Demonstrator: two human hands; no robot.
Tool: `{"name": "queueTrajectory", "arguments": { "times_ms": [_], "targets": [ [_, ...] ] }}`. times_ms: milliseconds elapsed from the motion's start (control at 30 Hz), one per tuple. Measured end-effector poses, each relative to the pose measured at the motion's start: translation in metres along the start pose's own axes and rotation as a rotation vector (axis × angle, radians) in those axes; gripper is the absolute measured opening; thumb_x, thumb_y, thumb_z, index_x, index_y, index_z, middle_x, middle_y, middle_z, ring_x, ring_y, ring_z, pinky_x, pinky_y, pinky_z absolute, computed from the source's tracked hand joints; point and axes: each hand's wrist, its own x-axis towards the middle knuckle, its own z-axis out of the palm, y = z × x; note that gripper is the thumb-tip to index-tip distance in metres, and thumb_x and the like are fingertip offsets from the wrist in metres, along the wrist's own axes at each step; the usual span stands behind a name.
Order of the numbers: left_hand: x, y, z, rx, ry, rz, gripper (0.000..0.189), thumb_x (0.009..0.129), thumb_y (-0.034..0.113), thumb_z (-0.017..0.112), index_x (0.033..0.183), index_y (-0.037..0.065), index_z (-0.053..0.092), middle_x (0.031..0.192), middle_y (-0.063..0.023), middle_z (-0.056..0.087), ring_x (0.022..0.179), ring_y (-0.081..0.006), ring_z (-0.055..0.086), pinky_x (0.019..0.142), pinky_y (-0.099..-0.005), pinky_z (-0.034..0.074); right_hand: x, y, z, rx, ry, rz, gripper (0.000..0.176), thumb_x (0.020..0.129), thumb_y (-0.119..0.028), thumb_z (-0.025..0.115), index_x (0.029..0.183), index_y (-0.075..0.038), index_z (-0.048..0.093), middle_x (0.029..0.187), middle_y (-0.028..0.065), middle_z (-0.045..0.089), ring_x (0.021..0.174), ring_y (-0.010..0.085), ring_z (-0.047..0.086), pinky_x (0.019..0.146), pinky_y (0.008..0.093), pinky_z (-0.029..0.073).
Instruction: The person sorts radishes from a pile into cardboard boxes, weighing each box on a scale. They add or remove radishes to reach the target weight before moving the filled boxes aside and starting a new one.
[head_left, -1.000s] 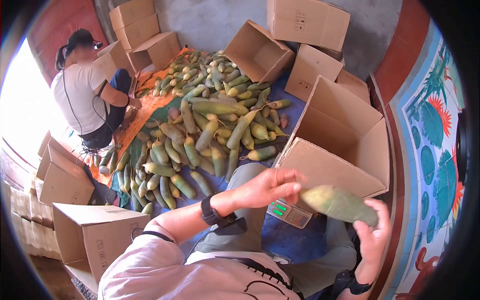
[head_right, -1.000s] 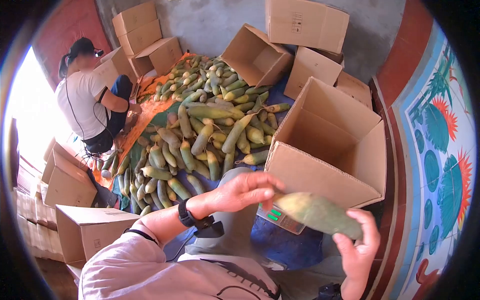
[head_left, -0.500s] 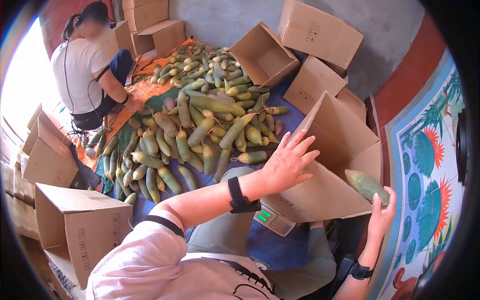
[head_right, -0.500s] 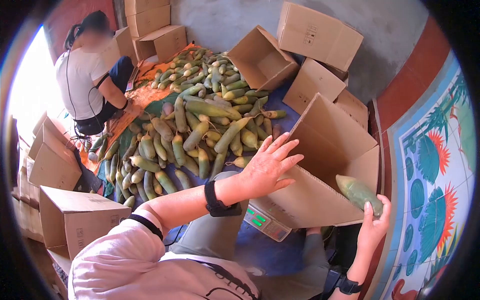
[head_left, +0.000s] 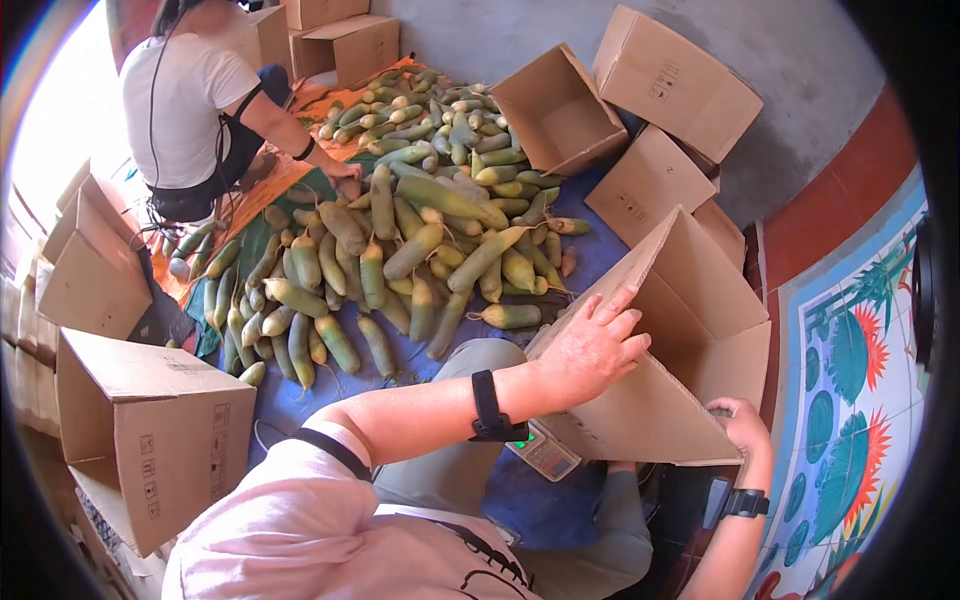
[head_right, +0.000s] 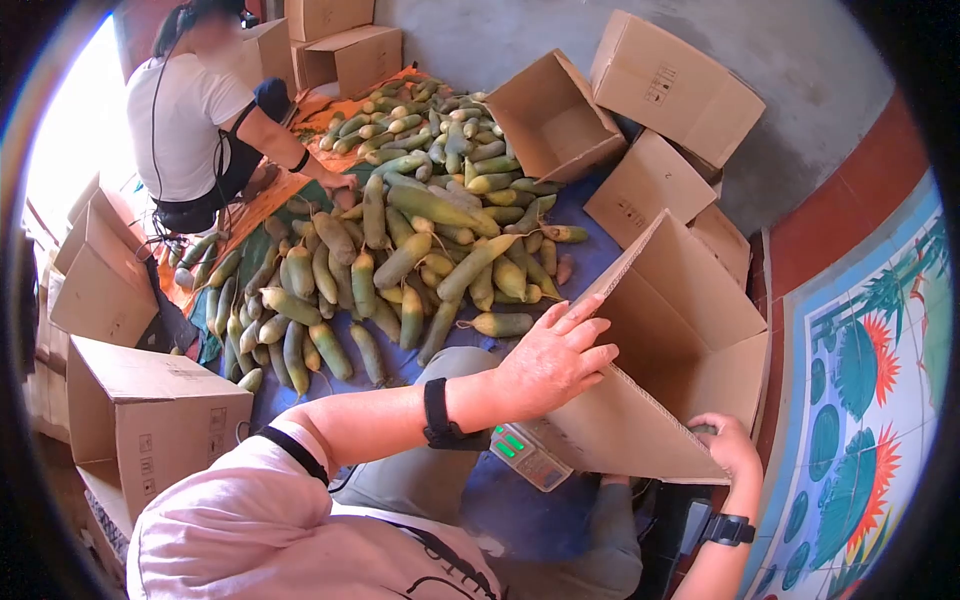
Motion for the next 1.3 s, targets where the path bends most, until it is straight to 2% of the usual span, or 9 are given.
{"name": "queueTrajectory", "arguments": {
  "times_ms": [200, 267, 367, 467, 533, 733, 867, 1033, 1300],
  "targets": [
    [-0.001, -0.002, -0.001, -0.001, -0.020, 0.002, 0.027, 0.077, 0.020, 0.064, 0.102, 0.010, 0.059, 0.100, -0.0105, 0.051, 0.124, -0.0328, 0.038, 0.094, -0.0483, 0.038, 0.025, 0.009, 0.007, -0.135, -0.222, 0.000, 0.019, 0.079, -0.010, 0.063, 0.095, -0.001, 0.068, 0.088, 0.0115, 0.067, 0.080, 0.0162, 0.061, 0.074, 0.0310, 0.047],
    [-0.002, -0.002, -0.002, -0.009, -0.017, -0.005, 0.026, 0.078, 0.020, 0.063, 0.101, 0.010, 0.059, 0.099, -0.0103, 0.051, 0.124, -0.0327, 0.038, 0.093, -0.0480, 0.038, 0.024, -0.014, 0.019, 0.305, -0.146, 0.529, 0.023, 0.082, -0.011, 0.052, 0.093, 0.000, 0.069, 0.086, 0.0112, 0.068, 0.072, 0.0175, 0.062, 0.069, 0.0306, 0.048],
    [-0.002, -0.004, -0.003, -0.031, -0.016, -0.010, 0.024, 0.078, 0.020, 0.063, 0.099, 0.009, 0.059, 0.096, -0.0099, 0.051, 0.124, -0.0326, 0.038, 0.091, -0.0473, 0.039, 0.015, -0.032, 0.016, 0.274, -0.073, 0.582, 0.022, 0.083, -0.008, 0.052, 0.092, -0.001, 0.070, 0.084, 0.0108, 0.068, 0.069, 0.0173, 0.062, 0.069, 0.0300, 0.048],
    [-0.002, -0.004, -0.002, -0.041, -0.005, -0.011, 0.023, 0.078, 0.020, 0.064, 0.098, 0.009, 0.059, 0.093, -0.0097, 0.050, 0.125, -0.0325, 0.038, 0.089, -0.0459, 0.039, 0.037, 0.023, 0.012, -0.002, -0.163, 0.300, 0.021, 0.086, -0.008, 0.051, 0.089, 0.002, 0.069, 0.082, 0.0101, 0.068, 0.071, 0.0195, 0.063, 0.069, 0.0308, 0.049],
    [-0.002, -0.004, 0.001, -0.034, 0.003, -0.015, 0.023, 0.078, 0.021, 0.064, 0.098, 0.009, 0.059, 0.092, -0.0096, 0.050, 0.125, -0.0325, 0.038, 0.089, -0.0449, 0.040, 0.048, 0.047, 0.009, -0.229, -0.146, -0.139, 0.023, 0.090, -0.012, 0.050, 0.091, 0.004, 0.066, 0.081, 0.0096, 0.067, 0.070, 0.0187, 0.063, 0.065, 0.0302, 0.049],
    [-0.003, -0.004, 0.003, -0.069, -0.008, -0.038, 0.025, 0.077, 0.020, 0.066, 0.098, 0.010, 0.059, 0.092, -0.0091, 0.050, 0.125, -0.0332, 0.038, 0.086, -0.0417, 0.040, 0.012, -0.002, 0.019, 0.340, 0.211, -0.157, 0.024, 0.093, -0.017, 0.046, 0.094, 0.004, 0.059, 0.080, 0.0097, 0.063, 0.068, 0.0124, 0.058, 0.063, 0.0245, 0.047],
    [0.000, -0.002, 0.004, -0.112, -0.057, -0.036, 0.026, 0.077, 0.019, 0.065, 0.101, 0.009, 0.060, 0.104, -0.0117, 0.052, 0.127, -0.0339, 0.035, 0.090, -0.0442, 0.040, -0.031, -0.045, 0.055, 0.011, 0.550, -0.360, 0.025, 0.093, -0.016, 0.045, 0.097, 0.003, 0.059, 0.082, 0.0131, 0.061, 0.077, 0.0240, 0.060, 0.072, 0.0339, 0.047],
    [-0.016, 0.004, -0.007, -0.207, 0.059, -0.059, 0.059, 0.073, 0.011, 0.067, 0.129, 0.013, 0.047, 0.140, -0.0170, 0.032, 0.131, -0.0369, 0.029, 0.103, -0.0485, 0.032, -0.049, -0.040, 0.080, -0.300, 0.662, -0.338, 0.039, 0.088, -0.013, 0.051, 0.126, -0.003, 0.045, 0.122, 0.0188, 0.049, 0.113, 0.0362, 0.046, 0.095, 0.0448, 0.035],
    [-0.163, -0.103, -0.012, -0.182, -0.105, -0.656, 0.057, 0.075, 0.013, 0.065, 0.128, 0.007, 0.043, 0.121, -0.0195, 0.051, 0.117, -0.0363, 0.045, 0.099, -0.0417, 0.039, -0.082, 0.003, 0.104, -0.522, 0.992, -0.382, 0.038, 0.092, -0.015, 0.046, 0.126, 0.002, 0.044, 0.132, 0.0185, 0.045, 0.122, 0.0354, 0.041, 0.104, 0.0472, 0.031]
  ]
}}
